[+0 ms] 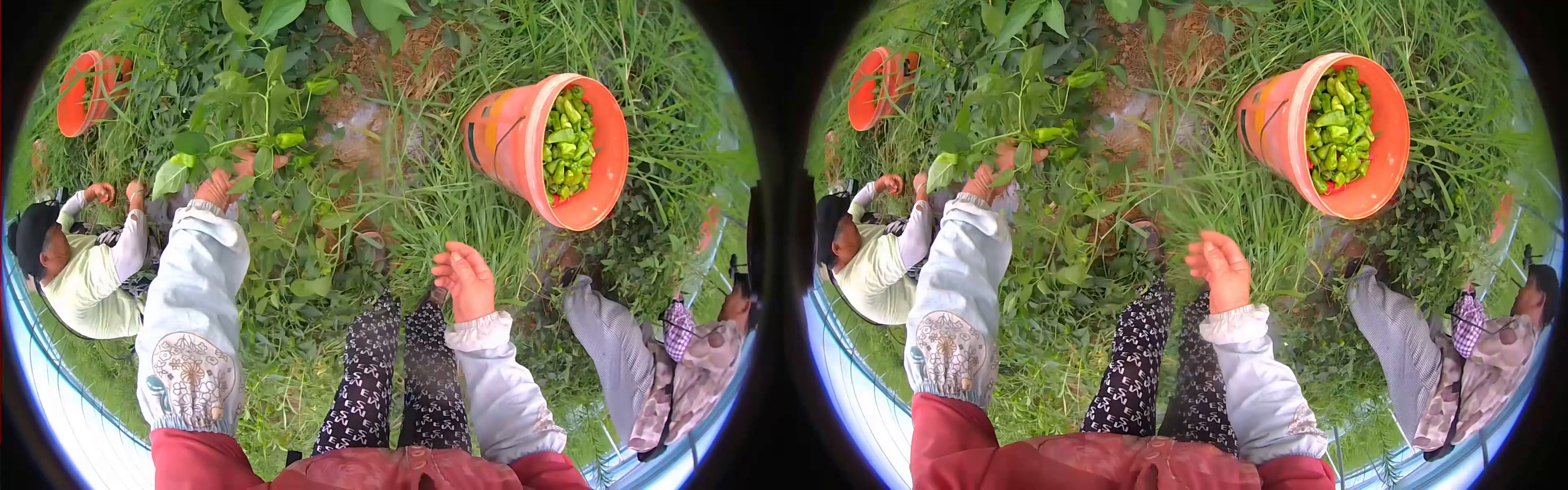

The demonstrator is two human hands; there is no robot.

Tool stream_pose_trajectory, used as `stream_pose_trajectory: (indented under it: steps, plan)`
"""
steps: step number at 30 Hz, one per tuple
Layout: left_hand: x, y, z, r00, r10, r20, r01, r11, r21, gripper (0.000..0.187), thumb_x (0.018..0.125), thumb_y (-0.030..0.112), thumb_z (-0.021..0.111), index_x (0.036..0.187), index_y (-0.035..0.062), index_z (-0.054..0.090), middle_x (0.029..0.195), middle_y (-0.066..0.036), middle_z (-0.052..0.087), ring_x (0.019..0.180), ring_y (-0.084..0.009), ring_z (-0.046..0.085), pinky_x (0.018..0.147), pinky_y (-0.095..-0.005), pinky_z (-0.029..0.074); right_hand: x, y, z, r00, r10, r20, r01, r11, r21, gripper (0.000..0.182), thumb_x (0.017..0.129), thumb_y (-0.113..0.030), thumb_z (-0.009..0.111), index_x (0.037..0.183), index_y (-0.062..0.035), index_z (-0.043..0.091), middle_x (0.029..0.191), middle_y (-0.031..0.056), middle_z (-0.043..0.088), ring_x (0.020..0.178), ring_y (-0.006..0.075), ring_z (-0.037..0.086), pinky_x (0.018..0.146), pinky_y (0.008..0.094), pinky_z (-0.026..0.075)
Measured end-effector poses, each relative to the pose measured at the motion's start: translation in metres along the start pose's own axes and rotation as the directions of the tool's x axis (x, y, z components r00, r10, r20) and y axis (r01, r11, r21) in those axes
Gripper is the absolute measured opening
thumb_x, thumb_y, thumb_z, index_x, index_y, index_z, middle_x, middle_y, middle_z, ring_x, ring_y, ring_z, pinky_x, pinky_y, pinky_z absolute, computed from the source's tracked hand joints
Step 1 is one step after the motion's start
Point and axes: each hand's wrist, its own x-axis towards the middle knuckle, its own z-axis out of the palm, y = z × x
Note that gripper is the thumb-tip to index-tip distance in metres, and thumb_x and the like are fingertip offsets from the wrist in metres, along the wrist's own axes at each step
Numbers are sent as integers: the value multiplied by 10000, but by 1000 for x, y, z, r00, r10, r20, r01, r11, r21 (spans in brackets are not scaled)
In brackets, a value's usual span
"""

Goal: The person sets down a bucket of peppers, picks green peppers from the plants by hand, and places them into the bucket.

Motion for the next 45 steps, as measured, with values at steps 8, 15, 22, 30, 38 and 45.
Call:
stream_pose_trajectory:
  steps: [8, 15, 22, 30, 38, 45]
  plan:
    - [2, -45, 24, 978, 210, -17, -192, 858, -477, 468, 732, 9, 692, 1169, 58, 531, 1090, -57, 589, 960, -164, 579, 845, -301, 471, 29, -43, 124, 941, -150, 304, 268, 878, -396, 266, 856, -65, 506, 1120, -40, 529, 951, 85, 629, 801, 158, 605, 704, 270, 481]
    - [7, -84, 28, 811, 556, 182, -347, 708, -615, 586, 709, 193, 749, 1216, 52, 491, 1161, -79, 564, 1036, -188, 559, 906, -326, 454, 79, -13, 189, 656, -422, 626, 747, 245, -618, 420, 743, -31, 565, 1159, -50, 505, 1142, 139, 530, 1082, 335, 490, 918, 374, 412]
    - [-4, -93, 42, 972, 213, 105, -122, 826, -551, 499, 756, 269, 698, 1177, 55, 538, 1171, -54, 568, 1029, -157, 553, 878, -300, 452, 79, -17, 199, 660, -79, 747, 719, -221, -659, 334, 718, -215, 664, 989, -56, 551, 988, 121, 605, 958, 310, 557, 847, 393, 420]
    - [-20, -66, 44, 948, 292, 123, -314, 814, 489, 527, 761, 282, 680, 1212, 65, 514, 1173, -67, 560, 1056, -179, 539, 908, -322, 433, 43, -22, 192, 770, 103, 630, 635, -213, -742, 275, 714, -275, 630, 840, -33, 593, 674, 138, 626, 681, 321, 614, 679, 417, 474]
    - [-15, -81, 46, 968, 235, 85, -244, 962, 119, 520, 774, 252, 662, 1227, 60, 495, 1197, -67, 536, 1061, -179, 531, 913, -318, 424, 93, 0, 128, 796, -95, 598, 588, 357, -726, 186, 760, -160, 543, 908, -76, 620, 845, 127, 633, 783, 324, 597, 687, 401, 481]
    - [-20, -111, 38, 978, 186, 96, -164, 966, -200, 515, 784, 226, 647, 1239, 55, 477, 1217, -67, 516, 1066, -179, 525, 918, -314, 417, 145, 28, 179, 666, -10, 745, 680, 416, -603, 327, 770, -194, 594, 1089, -131, 559, 1023, 147, 580, 883, 332, 576, 749, 386, 483]
